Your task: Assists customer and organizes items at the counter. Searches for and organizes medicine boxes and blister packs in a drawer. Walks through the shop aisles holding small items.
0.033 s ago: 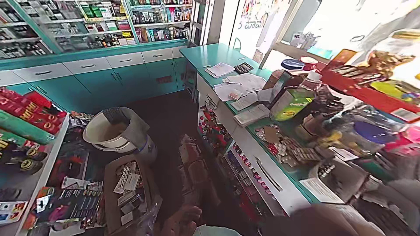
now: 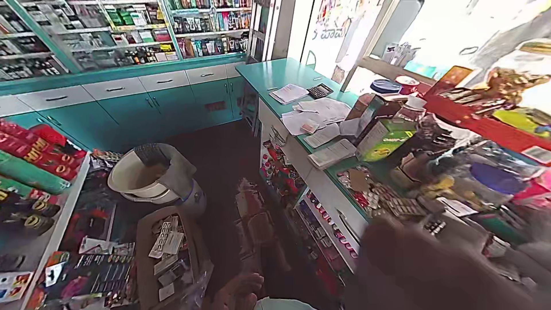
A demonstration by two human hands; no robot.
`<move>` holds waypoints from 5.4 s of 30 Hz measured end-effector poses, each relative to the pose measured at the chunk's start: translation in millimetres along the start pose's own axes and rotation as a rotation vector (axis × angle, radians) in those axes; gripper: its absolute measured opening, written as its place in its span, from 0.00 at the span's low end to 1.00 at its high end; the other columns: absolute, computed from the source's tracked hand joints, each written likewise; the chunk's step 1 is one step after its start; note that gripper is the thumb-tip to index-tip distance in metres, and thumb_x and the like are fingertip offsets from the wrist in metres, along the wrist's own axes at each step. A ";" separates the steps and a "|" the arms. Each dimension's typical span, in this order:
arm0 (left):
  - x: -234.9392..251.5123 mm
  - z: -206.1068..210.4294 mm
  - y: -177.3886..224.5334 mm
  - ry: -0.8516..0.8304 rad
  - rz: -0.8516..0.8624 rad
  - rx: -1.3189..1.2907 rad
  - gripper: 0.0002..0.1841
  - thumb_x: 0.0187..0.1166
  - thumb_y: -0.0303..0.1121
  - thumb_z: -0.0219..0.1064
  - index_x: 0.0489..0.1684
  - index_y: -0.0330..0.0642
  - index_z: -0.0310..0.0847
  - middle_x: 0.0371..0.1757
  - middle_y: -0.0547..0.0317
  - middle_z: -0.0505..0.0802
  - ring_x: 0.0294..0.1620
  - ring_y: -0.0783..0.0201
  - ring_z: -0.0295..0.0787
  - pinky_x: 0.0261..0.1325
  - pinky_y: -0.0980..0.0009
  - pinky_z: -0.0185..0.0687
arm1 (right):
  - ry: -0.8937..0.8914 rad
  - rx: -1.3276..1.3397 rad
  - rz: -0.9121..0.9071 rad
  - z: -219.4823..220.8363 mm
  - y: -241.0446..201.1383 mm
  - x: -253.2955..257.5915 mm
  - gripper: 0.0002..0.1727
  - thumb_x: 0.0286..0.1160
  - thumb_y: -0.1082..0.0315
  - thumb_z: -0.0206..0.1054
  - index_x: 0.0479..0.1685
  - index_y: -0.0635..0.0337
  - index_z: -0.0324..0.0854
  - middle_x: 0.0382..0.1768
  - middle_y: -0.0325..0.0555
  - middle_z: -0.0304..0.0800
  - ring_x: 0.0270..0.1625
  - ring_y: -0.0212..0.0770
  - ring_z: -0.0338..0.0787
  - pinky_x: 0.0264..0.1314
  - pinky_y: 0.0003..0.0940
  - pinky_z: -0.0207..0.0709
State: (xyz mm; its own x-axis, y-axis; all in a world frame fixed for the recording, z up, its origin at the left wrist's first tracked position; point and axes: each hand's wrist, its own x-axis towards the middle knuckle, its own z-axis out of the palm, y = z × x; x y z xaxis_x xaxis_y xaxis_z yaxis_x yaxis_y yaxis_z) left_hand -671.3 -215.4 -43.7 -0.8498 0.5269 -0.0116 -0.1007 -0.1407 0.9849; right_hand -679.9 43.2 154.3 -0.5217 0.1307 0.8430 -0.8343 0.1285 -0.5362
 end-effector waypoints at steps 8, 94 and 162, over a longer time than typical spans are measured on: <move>183.4 -59.4 -7.9 0.013 0.000 0.206 0.19 0.82 0.28 0.63 0.66 0.25 0.79 0.61 0.47 0.93 0.59 0.61 0.92 0.64 0.61 0.88 | 0.018 -0.953 0.974 -113.9 400.8 95.7 0.26 0.76 0.57 0.71 0.72 0.56 0.81 0.69 0.64 0.83 0.72 0.65 0.81 0.71 0.66 0.72; 631.2 -137.7 44.7 -0.374 0.770 0.614 0.11 0.76 0.41 0.74 0.41 0.43 0.91 0.49 0.53 0.86 0.54 0.70 0.83 0.58 0.81 0.79 | 0.746 -0.838 0.544 59.4 482.0 67.1 0.14 0.74 0.61 0.75 0.49 0.62 0.92 0.55 0.49 0.91 0.58 0.24 0.89 0.61 0.20 0.85; 850.9 -161.3 38.5 -0.885 0.979 0.358 0.33 0.70 0.52 0.78 0.75 0.48 0.80 0.69 0.55 0.89 0.79 0.59 0.78 0.85 0.62 0.68 | 0.808 -0.729 0.806 34.3 565.7 220.8 0.14 0.62 0.80 0.74 0.48 0.65 0.92 0.40 0.39 0.97 0.40 0.25 0.94 0.46 0.22 0.90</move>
State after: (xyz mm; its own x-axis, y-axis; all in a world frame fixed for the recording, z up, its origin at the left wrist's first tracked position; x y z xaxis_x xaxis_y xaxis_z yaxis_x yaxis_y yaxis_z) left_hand -1481.7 92.3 -43.5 0.1298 0.7122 0.6898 0.5984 -0.6110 0.5182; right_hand -1273.2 111.0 38.6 -0.3568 0.9201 0.1617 0.0659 0.1975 -0.9781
